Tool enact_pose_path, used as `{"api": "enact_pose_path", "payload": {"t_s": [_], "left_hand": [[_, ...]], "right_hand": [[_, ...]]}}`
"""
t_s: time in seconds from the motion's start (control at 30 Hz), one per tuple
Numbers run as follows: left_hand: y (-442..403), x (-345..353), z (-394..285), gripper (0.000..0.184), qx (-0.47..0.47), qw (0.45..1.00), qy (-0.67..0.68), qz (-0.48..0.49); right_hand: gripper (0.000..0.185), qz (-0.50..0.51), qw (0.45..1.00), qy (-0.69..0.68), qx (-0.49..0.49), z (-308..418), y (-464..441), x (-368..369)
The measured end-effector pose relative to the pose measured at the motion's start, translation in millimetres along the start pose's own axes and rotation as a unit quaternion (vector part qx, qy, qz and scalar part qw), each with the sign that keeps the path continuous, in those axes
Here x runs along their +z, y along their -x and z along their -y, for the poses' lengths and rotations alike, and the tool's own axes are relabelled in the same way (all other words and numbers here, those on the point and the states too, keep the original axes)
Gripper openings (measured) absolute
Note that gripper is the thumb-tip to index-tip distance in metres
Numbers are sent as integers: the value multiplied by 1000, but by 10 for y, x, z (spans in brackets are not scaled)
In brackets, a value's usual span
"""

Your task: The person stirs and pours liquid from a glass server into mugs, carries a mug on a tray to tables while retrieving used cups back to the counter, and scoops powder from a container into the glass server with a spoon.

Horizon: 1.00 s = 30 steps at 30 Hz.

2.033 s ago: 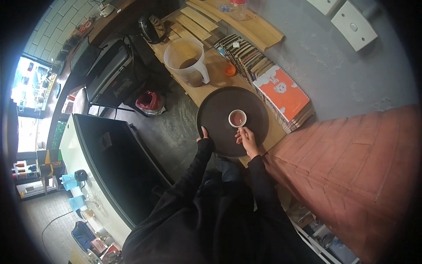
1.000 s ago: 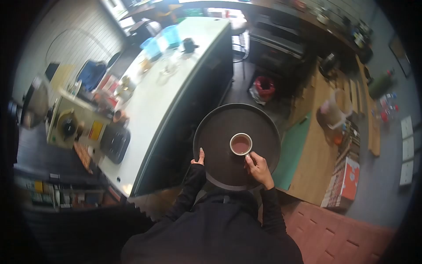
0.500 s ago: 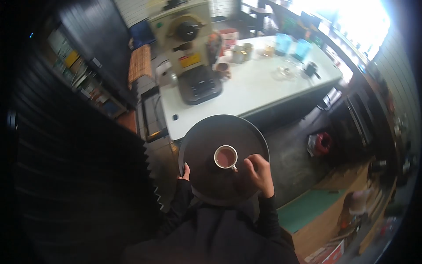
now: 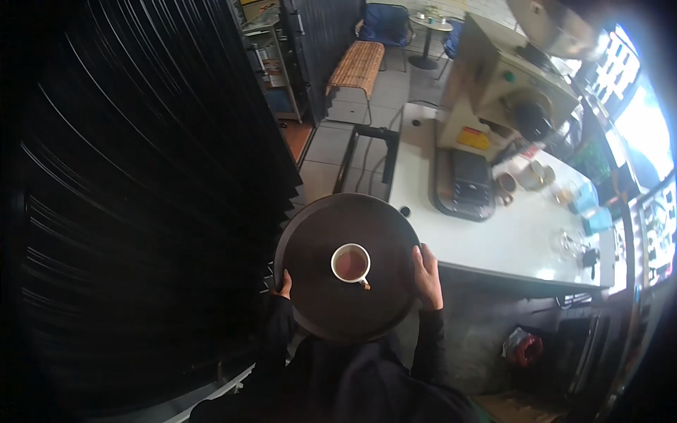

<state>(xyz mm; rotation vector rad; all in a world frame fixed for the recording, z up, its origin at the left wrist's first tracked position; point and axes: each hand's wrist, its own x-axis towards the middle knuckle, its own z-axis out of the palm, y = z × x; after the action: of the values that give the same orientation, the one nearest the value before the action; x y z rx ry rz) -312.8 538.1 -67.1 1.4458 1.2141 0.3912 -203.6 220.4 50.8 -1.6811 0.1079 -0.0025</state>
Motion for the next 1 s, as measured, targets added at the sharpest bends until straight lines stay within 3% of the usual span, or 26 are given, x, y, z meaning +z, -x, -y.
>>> {"api": "enact_pose_path", "payload": {"t_s": [0.13,0.17,0.27,0.37,0.5,0.57,0.67,0.7,0.77,0.8,0.87,1.0], "left_hand": [[-711,129,-196,89,9,1000,0,-29],[-933,189,-232,90,15,999,-7,-36],[-1434,305,-435,91,6,997,-76,-34],[-1262,280,-1690,99,-36,958,-284,-3],[-1573,531,-2367,98,-118,946,-292,80],[-1788,684,-2482,100,-156,933,-299,125],[-2393,960,-2225,94,20,958,-268,99],[-2855,1048,-1912,94,78,945,-283,146],[-3152,1312,-2097,95,142,920,-302,206],[-2953,1452,-2596,95,100,935,-288,183],[-3120,1674,-2894,95,65,941,-281,175],[-3890,2199,-2905,91,170,902,-281,280]], "right_hand": [[46,57,998,18,29,-273,-625,440],[44,-36,998,36,-33,-839,-820,565],[46,-66,994,91,6,-370,-1009,926],[47,-43,999,15,-7,-294,-1309,1198],[45,-33,996,70,37,162,-1597,1427],[43,-46,998,11,49,279,-1740,1561],[33,-113,991,70,-19,462,-1956,1818],[32,-136,989,54,-33,563,-2021,1909],[31,-177,982,39,-44,520,-2203,2032],[29,-197,978,53,-32,353,-2292,2066],[28,-234,970,68,-15,283,-2391,2168],[26,-273,962,14,1,487,-2701,2441]]}}
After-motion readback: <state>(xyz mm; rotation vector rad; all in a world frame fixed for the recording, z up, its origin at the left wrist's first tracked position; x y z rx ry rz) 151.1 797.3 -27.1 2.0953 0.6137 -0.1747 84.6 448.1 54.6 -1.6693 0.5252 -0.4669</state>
